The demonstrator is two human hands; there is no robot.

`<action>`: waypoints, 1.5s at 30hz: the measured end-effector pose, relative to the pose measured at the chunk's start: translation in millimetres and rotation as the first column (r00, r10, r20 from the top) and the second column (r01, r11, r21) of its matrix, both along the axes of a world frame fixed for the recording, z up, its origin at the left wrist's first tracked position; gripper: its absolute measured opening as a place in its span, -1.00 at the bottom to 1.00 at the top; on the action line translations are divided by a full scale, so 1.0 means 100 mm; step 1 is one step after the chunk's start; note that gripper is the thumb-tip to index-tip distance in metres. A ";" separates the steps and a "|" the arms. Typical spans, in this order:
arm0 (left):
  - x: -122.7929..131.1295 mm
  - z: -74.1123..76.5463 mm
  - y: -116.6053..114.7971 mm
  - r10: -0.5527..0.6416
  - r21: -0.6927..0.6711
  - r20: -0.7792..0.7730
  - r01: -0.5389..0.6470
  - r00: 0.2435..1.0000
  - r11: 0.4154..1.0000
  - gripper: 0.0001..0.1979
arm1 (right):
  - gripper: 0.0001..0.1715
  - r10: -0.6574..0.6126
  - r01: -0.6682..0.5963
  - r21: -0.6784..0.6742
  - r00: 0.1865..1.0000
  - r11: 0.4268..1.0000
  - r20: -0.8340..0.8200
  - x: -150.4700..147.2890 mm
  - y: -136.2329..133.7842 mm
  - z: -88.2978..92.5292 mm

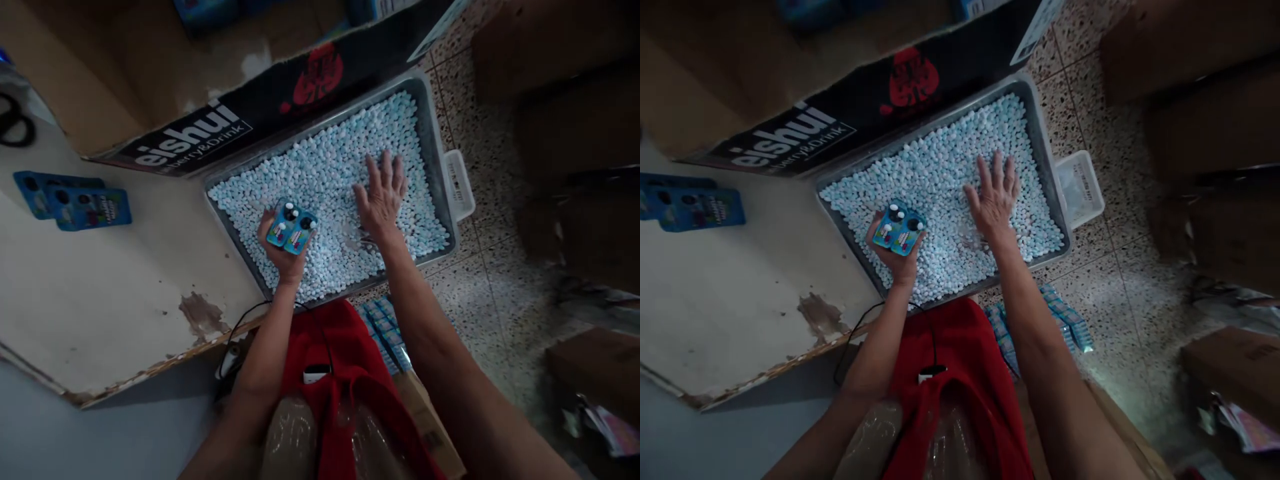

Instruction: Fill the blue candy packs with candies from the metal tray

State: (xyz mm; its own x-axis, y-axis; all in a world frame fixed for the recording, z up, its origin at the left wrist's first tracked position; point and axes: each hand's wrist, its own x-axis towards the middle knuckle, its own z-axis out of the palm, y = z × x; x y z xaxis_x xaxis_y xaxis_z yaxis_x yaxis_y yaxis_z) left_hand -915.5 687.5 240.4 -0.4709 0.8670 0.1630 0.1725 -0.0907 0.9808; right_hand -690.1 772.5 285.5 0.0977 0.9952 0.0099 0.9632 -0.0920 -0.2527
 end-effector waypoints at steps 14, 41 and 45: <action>0.35 0.05 0.49 -0.134 -0.152 0.132 0.153 0.982 0.976 0.00 | -0.44 -0.325 0.424 -0.153 0.369 0.893 -0.871 -0.78 -0.27 0.02; -0.78 0.63 0.24 -0.383 -0.098 -0.171 0.371 0.908 0.923 -0.14 | -0.38 -0.088 0.246 -0.110 -0.096 0.963 -0.991 -1.05 -0.29 0.92; -0.74 0.43 0.27 -0.468 -0.032 0.040 0.469 0.883 0.882 -0.07 | -0.58 -0.321 0.304 -0.311 -0.019 0.901 -0.947 -0.80 -0.53 0.74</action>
State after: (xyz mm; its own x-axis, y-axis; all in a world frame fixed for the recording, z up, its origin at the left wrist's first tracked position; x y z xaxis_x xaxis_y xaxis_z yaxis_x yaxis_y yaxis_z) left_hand -989.5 714.3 283.0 -0.0120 0.9932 0.1162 0.0900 -0.1147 0.9893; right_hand -770.2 719.2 359.1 0.3097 0.8620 -0.4013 -0.2865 -0.3178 -0.9038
